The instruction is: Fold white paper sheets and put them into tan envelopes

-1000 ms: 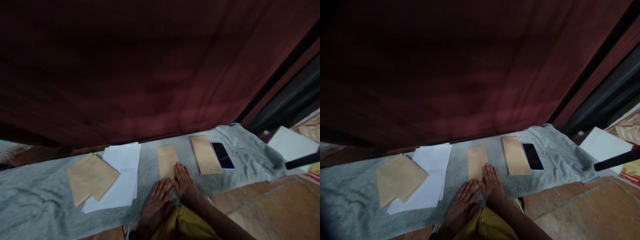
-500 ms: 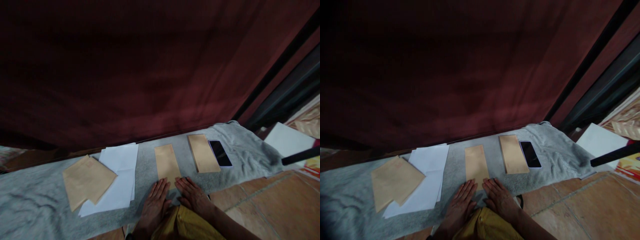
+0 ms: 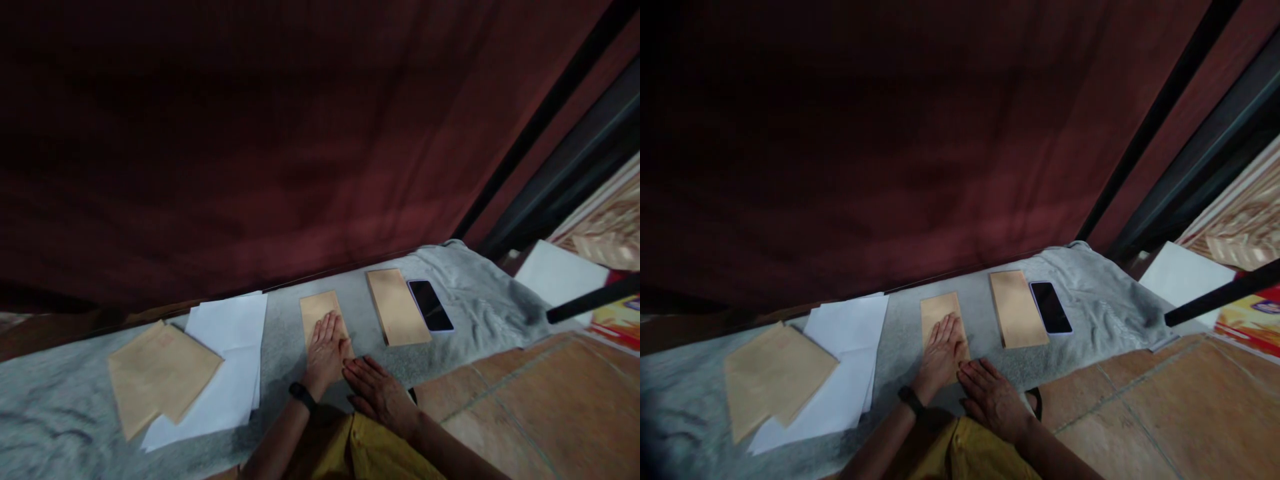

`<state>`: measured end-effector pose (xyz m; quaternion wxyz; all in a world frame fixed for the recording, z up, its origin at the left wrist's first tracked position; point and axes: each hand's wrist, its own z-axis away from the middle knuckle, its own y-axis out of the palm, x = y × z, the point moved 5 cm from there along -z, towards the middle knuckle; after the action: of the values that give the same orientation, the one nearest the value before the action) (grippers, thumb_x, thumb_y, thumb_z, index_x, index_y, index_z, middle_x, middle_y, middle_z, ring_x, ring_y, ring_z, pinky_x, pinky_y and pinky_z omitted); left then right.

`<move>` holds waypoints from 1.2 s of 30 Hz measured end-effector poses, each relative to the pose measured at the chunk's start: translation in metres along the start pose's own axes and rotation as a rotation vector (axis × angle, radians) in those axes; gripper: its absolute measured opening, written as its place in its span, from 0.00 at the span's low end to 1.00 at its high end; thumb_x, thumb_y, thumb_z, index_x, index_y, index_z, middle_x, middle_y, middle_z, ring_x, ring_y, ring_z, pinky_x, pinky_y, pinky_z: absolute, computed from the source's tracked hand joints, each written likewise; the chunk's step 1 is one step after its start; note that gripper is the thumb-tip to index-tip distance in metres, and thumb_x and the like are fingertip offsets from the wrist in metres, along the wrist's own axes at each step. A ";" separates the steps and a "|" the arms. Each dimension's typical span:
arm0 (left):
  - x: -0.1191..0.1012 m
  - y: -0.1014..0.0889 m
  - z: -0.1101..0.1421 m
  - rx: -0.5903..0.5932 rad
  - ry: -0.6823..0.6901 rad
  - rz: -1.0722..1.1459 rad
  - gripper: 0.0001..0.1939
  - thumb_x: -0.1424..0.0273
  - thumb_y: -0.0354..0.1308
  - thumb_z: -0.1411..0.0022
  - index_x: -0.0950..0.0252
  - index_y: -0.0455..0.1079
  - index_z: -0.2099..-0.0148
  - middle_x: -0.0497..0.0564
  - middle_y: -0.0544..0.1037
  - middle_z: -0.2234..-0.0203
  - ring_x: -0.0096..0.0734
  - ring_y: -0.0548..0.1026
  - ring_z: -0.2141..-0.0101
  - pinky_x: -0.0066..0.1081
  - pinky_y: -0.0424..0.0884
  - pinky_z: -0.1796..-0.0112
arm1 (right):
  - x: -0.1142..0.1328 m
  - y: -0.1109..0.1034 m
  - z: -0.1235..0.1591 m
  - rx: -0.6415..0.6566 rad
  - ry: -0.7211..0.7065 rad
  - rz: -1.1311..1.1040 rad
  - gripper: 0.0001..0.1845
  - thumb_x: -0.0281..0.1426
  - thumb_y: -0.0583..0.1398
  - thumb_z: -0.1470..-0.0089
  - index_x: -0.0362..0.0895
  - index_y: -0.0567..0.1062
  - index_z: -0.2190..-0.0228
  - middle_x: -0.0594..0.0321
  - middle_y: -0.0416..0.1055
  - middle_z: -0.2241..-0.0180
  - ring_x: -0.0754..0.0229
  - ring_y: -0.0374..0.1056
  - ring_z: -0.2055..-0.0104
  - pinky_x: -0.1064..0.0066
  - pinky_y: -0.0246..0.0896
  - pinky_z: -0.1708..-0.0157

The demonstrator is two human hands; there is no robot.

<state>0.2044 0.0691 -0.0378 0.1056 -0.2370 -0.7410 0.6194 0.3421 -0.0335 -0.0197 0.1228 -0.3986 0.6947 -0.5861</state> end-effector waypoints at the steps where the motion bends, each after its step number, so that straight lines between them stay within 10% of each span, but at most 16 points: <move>1: 0.003 0.000 -0.006 -0.001 -0.019 -0.005 0.31 0.63 0.44 0.26 0.70 0.49 0.27 0.61 0.57 0.30 0.43 0.54 0.30 0.49 0.56 0.33 | 0.000 0.000 0.000 0.004 -0.005 0.000 0.32 0.36 0.56 0.31 0.44 0.55 0.31 0.55 0.62 0.34 0.55 0.59 0.33 0.56 0.53 0.32; 14: 0.040 -0.011 -0.011 -0.038 -0.219 -0.093 0.30 0.61 0.41 0.26 0.74 0.55 0.29 0.67 0.63 0.33 0.48 0.58 0.32 0.51 0.59 0.36 | -0.005 0.007 0.006 0.127 -0.035 0.004 0.38 0.37 0.55 0.31 0.42 0.45 0.29 0.53 0.51 0.29 0.52 0.49 0.28 0.54 0.46 0.30; 24: -0.004 -0.012 0.088 0.090 0.219 -0.074 0.33 0.59 0.47 0.26 0.59 0.44 0.25 0.55 0.54 0.28 0.43 0.56 0.31 0.45 0.59 0.36 | -0.008 -0.005 0.005 0.173 -0.083 -0.035 0.40 0.39 0.55 0.31 0.40 0.44 0.29 0.50 0.50 0.29 0.52 0.48 0.28 0.55 0.45 0.30; 36: 0.013 -0.027 0.107 0.143 0.298 -0.045 0.36 0.59 0.50 0.27 0.51 0.39 0.25 0.54 0.44 0.26 0.47 0.55 0.31 0.44 0.58 0.36 | -0.018 -0.018 0.018 0.150 -0.010 -0.014 0.31 0.34 0.54 0.31 0.43 0.54 0.31 0.55 0.57 0.32 0.52 0.57 0.32 0.53 0.50 0.31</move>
<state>0.1386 -0.0211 -0.0357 0.2448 -0.3013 -0.6764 0.6259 0.3723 -0.0340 -0.0137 0.1517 -0.3960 0.6454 -0.6353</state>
